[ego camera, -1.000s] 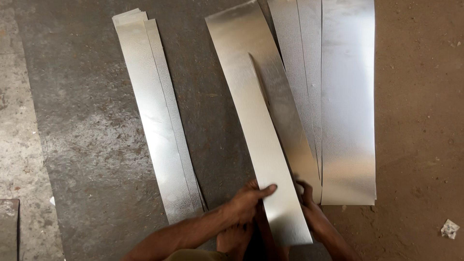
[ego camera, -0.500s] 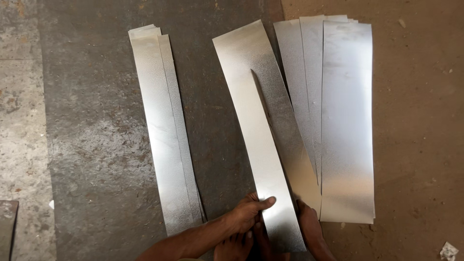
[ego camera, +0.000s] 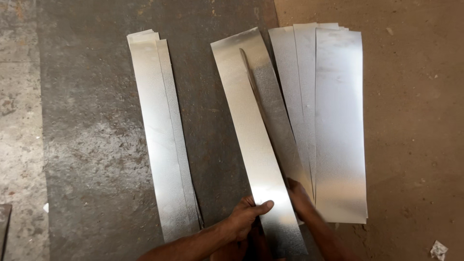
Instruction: The person stands on a concrete floor cutting thin metal sheets into long strips using large hand snips. They align each sheet, make repeated snips along its length, and stack the finished strips in piles beside the work area.
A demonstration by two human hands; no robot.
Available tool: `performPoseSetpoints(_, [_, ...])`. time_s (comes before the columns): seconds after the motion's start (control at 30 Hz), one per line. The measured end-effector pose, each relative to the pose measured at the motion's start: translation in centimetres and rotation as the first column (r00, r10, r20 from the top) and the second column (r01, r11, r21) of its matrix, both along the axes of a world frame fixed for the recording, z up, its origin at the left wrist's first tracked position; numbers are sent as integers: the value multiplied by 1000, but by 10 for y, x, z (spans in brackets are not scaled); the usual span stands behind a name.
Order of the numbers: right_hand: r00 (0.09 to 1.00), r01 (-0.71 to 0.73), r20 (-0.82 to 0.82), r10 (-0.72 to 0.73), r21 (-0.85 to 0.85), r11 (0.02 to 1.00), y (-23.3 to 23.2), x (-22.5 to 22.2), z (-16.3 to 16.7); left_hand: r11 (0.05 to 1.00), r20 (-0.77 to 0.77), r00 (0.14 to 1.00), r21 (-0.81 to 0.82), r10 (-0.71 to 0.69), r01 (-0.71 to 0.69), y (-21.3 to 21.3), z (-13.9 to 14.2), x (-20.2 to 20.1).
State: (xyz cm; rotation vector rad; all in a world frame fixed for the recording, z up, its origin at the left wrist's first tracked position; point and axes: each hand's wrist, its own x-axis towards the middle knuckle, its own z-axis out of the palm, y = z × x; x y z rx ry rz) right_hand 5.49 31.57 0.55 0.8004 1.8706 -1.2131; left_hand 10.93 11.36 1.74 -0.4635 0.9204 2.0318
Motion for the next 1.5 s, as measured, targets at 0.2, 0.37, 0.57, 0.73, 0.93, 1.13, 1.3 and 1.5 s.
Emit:
performPoseSetpoints(0.2, [989,141,-41,-140,25,990,-8,8,-17,989,99,994,-135,-40,53,4,-6,-3])
performPoseSetpoints(0.37, [995,67,-58,-79,-192,979,-9,-22,5,999,7,1000,-35,-25,25,4,14,3])
performPoseSetpoints(0.57, [993,-49,-108,39,-89,995,-22,-65,0,999,37,999,-4,32,-31,5,30,19])
performPoseSetpoints(0.73, [975,108,-197,-99,34,994,-36,-48,-31,997,-96,994,-60,50,-56,1,13,23])
performPoseSetpoints(0.93, [769,-355,-317,555,510,783,-42,-19,-20,746,-499,861,-609,-98,-268,-64,-8,9])
performPoseSetpoints(1.13, [622,-531,-135,771,651,543,-27,2,21,475,-500,850,-715,165,-513,-187,-39,25])
performPoseSetpoints(1.3, [634,-318,-149,759,844,432,5,-3,9,563,-204,873,-694,444,-448,-212,-71,83])
performPoseSetpoints(1.5, [679,-245,-303,669,765,595,27,-6,-31,463,-207,899,-800,385,-383,-196,-51,100])
